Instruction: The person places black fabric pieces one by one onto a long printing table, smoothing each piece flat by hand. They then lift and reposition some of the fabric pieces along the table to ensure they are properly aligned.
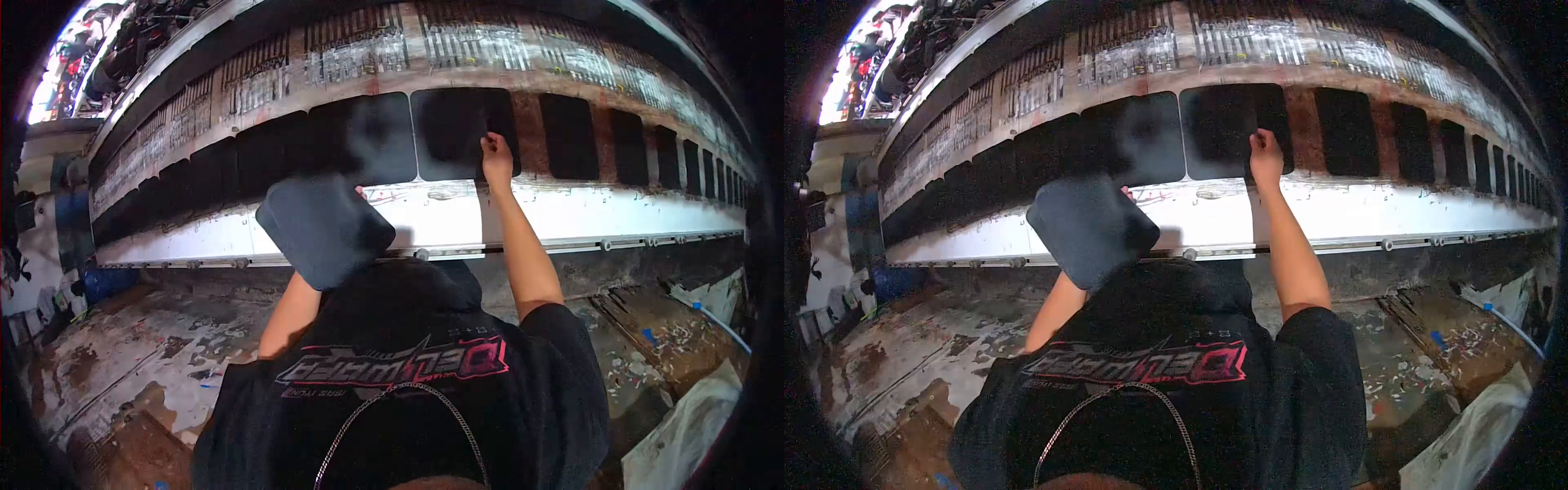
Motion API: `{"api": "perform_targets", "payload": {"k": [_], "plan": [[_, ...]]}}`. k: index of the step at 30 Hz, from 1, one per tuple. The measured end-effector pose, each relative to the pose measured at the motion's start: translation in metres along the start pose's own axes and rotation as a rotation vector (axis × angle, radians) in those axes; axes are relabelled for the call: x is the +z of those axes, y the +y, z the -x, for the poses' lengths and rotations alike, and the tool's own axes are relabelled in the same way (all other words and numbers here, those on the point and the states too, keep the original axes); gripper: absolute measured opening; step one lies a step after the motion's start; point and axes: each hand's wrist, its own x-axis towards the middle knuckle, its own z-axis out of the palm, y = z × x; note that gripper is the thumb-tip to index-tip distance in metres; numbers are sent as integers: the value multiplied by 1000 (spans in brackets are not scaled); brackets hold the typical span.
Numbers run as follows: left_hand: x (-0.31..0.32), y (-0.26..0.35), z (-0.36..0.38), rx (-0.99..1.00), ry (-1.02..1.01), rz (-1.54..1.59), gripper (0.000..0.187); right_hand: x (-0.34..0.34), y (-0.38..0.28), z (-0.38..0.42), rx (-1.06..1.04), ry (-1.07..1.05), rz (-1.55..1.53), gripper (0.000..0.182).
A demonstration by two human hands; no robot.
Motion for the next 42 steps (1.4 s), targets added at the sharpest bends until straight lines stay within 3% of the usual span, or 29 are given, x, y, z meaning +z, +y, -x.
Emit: {"api": "perform_targets", "payload": {"k": [5,13,16,19,21,22,23,24,25,29,32,34,39,42], "plan": [[6,-3,18,-189,-23,494,41,0,-4,4,79,-30,-1,37],[13,-17,38,-269,-43,965,45,8,1,1,62,2,14,37],[7,-19,43,-264,-47,1180,47,9,7,1,-3,23,10,38],[5,-20,38,-237,-64,1414,48,4,-23,17,-138,136,217,39],[6,-19,26,-201,-101,1536,50,-8,-87,45,-446,263,300,39],[9,-19,20,-183,-128,1566,50,-9,-121,72,-225,1,105,35],[11,-17,16,-168,-153,1594,51,4,-121,88,-173,-240,-83,34],[14,-16,11,-152,-185,1609,51,6,-143,114,67,-517,-279,31],[17,-15,6,-141,-209,1626,52,11,-138,129,50,-665,-141,29],[27,-7,-3,-145,-273,1685,53,-9,-162,153,-41,-583,-61,33],[33,0,-6,-195,-284,1721,52,-31,-161,147,67,-592,23,36],[39,9,-10,-230,-291,1752,52,-47,-155,140,-35,-515,145,37],[66,43,-35,-338,-267,1899,52,-87,-118,98,-55,-239,-93,27],[90,69,-52,-431,-219,1997,52,-125,-63,38,-46,-81,-146,32]]}}
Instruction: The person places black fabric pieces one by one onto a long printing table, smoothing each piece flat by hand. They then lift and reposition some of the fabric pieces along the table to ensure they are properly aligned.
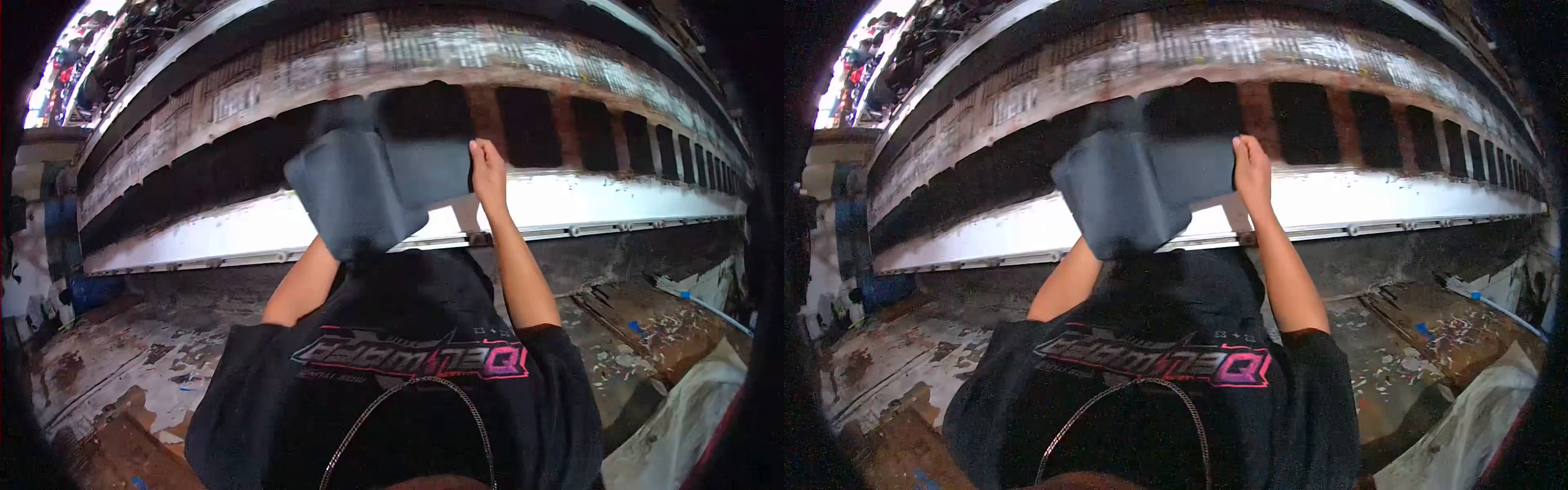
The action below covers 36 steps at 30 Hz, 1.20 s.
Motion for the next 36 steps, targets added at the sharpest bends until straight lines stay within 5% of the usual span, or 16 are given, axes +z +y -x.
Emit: {"api": "perform_targets", "payload": {"k": [6,7,12,16,18,28,31,36], "plan": [[22,-56,-38,-2,86,85,54,-105,135,-105,-103,244,207,33],[28,-63,-40,-4,96,79,54,-116,146,-117,70,188,164,35],[52,-81,-50,-7,80,279,55,-122,200,-144,77,94,298,44],[39,-94,-49,72,211,267,50,-113,203,-138,103,66,275,41],[38,-99,-47,101,157,-40,57,-110,203,-134,53,79,285,40],[17,-106,-40,84,76,-116,53,-110,191,-135,204,-55,258,50],[37,-105,-30,159,57,-597,53,-111,179,-130,150,-10,237,47],[49,-97,-21,176,65,-504,52,-106,181,-131,134,-3,386,53]]}}
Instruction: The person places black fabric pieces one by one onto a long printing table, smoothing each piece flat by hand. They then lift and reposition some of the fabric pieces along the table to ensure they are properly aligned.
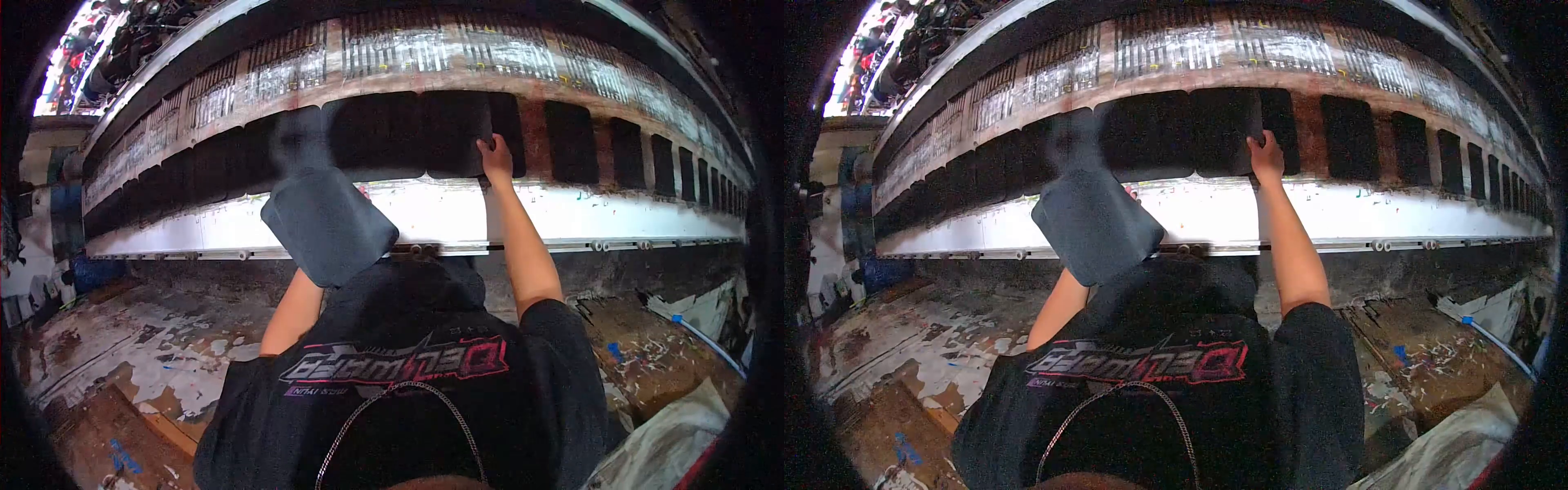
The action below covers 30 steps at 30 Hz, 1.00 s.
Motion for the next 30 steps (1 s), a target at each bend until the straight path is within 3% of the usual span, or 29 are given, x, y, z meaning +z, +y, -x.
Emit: {"api": "perform_targets", "payload": {"k": [1,3,6,7,9,10,11,12,13,16,18,19,22,25,26,28,30], "plan": [[4,4,1,-1,-5,49,52,-4,-5,5,-3,6,4,53],[13,12,0,-3,-27,133,52,-11,-17,16,-135,251,59,49],[27,23,-10,-10,-83,245,52,-28,-70,57,-304,320,117,47],[26,21,-15,-11,-83,248,52,-27,-93,75,-116,6,-187,46],[26,13,-32,32,-151,-246,52,-29,-131,119,15,-449,-463,46],[29,8,-40,31,-154,-244,52,-13,-121,134,-5,-598,-571,46],[34,3,-48,-48,-96,86,49,-23,-138,152,-58,-608,-386,42],[38,-1,-52,-129,-34,414,45,-25,-138,158,-69,-595,-323,37],[43,-1,-52,-130,-38,413,45,-31,-138,161,-90,-546,-312,36],[46,-9,-51,-50,-123,192,49,-51,-130,156,-122,-467,-233,37],[25,-32,-51,-244,-50,-81,53,-65,-122,150,-134,-439,-164,39],[31,-34,-56,-245,-49,-83,53,-74,-118,146,-136,-407,-180,39],[58,-47,-71,-272,-101,120,54,-101,-95,126,-121,-390,-217,36],[97,-67,-94,-250,-94,310,54,-123,-56,88,-78,-161,-438,33],[110,-76,-103,-243,-94,372,54,-133,-38,71,-73,-162,-431,33],[132,-92,-116,-234,-83,489,55,-153,5,28,-163,150,-387,33],[149,-106,-125,-226,-72,579,55,-178,60,-17,-180,162,-302,33]]}}
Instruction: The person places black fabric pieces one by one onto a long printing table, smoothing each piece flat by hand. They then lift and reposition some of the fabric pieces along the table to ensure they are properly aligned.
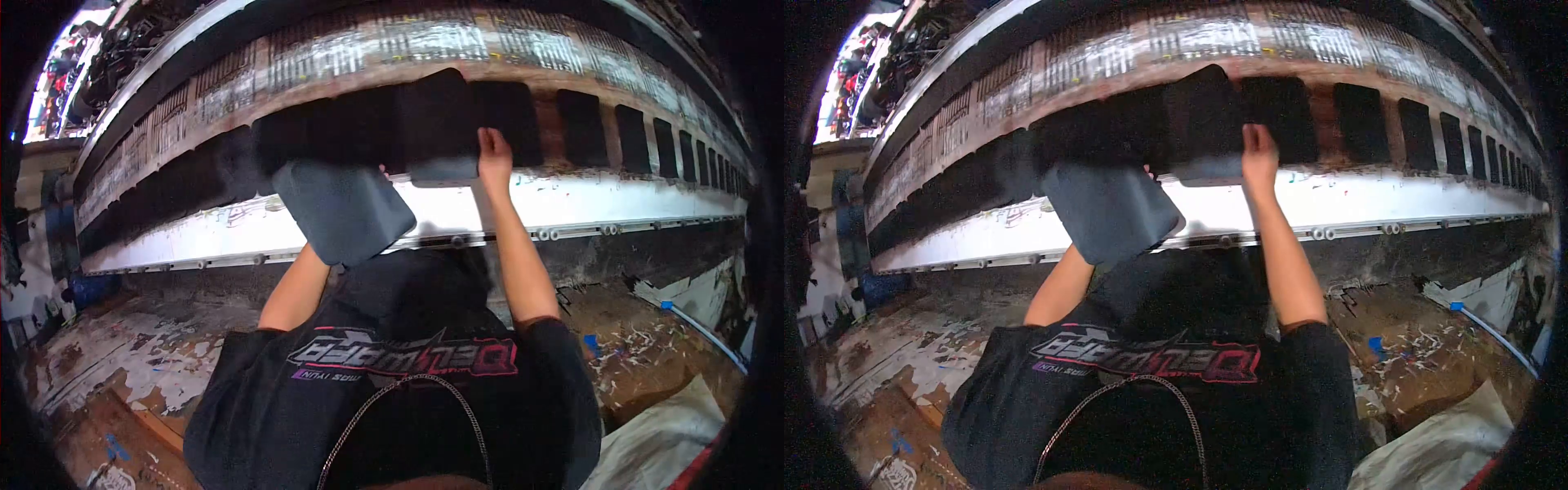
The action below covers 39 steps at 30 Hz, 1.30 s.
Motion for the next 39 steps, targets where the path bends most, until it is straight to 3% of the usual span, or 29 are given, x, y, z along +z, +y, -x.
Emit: {"api": "perform_targets", "payload": {"k": [2,5,7,11,17,25,27,30,36,38,39], "plan": [[1,-16,-9,12,-3,65,55,-27,36,-31,-43,53,93,35],[-3,-33,-15,41,-2,148,55,-41,90,-62,158,-78,175,42],[-5,-40,-16,64,-13,183,56,-38,120,-70,112,-108,223,45],[1,-46,-10,88,16,204,56,-32,139,-75,136,-223,263,51],[1,-53,-8,121,-15,185,57,-27,131,-64,113,-102,271,47],[41,-50,-1,121,92,232,58,-28,136,-66,76,-147,282,53],[40,-48,-2,126,66,60,56,-33,126,-67,60,-145,292,53],[41,-41,-1,138,27,-204,54,-42,106,-70,199,-293,216,56],[67,-35,-2,123,-126,-261,54,-43,93,-52,106,-92,384,63],[66,-37,-3,129,-131,-307,54,-41,62,-24,-247,88,563,67],[67,-39,-5,135,-134,-332,54,-41,48,-14,-213,83,601,65]]}}
